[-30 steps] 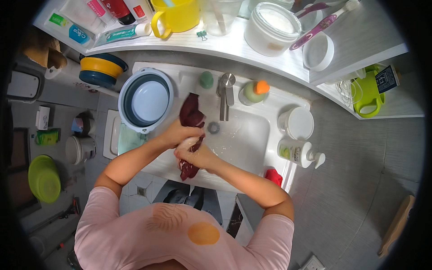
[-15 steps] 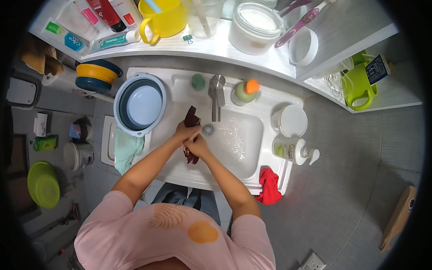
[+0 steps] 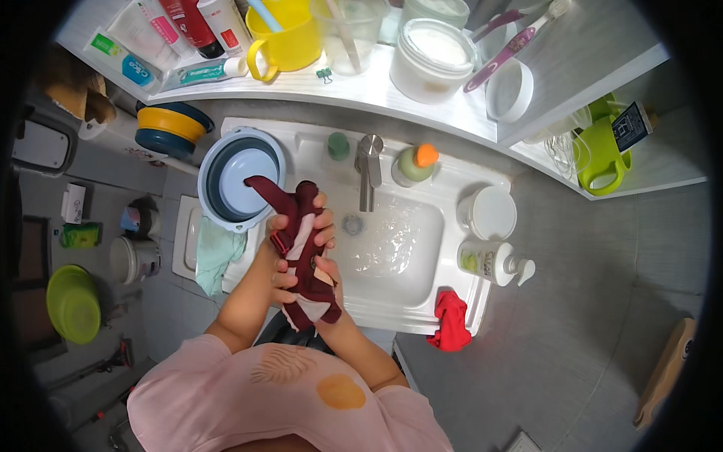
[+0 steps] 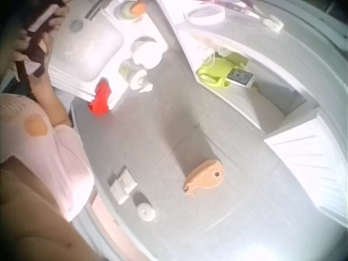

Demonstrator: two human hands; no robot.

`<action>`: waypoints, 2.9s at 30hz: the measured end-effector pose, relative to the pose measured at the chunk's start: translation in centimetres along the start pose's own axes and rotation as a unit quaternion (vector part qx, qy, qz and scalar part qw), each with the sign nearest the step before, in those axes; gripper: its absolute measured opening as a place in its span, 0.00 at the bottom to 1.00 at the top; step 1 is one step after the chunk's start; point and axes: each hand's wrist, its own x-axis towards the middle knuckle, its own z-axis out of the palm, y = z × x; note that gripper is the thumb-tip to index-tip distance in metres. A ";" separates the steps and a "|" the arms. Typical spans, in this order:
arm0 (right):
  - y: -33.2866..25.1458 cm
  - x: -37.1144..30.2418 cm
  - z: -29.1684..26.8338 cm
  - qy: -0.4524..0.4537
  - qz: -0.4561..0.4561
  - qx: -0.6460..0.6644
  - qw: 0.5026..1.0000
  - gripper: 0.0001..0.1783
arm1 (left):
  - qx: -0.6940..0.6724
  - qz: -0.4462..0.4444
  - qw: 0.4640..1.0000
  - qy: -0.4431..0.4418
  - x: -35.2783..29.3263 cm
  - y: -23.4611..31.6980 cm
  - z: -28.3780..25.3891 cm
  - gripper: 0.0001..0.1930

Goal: The person washes a maroon patterned cloth by hand in a sink, scrubbing it with a bar of soap and rinsing it thoroughly. They then place the wet cloth into a blue basin. Next, the person picks up a light green cloth, wets it under the running tap, and scrubs it with the same bar of soap before rinsing it.

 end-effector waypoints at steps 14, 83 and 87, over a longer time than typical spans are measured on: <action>-0.9 0.8 9.2 0.161 0.145 -0.733 0.645 0.22 | 0.283 -0.050 0.897 0.334 0.2 2.1 10.4 0.12; -6.4 -6.1 -6.8 0.419 -0.053 -0.611 0.670 0.09 | 0.747 0.257 0.363 0.493 -7.9 18.4 -8.3 0.25; -6.6 -7.0 -7.3 0.422 -0.059 -0.610 0.668 0.09 | 0.817 0.184 0.263 0.479 -9.6 19.0 -10.1 0.29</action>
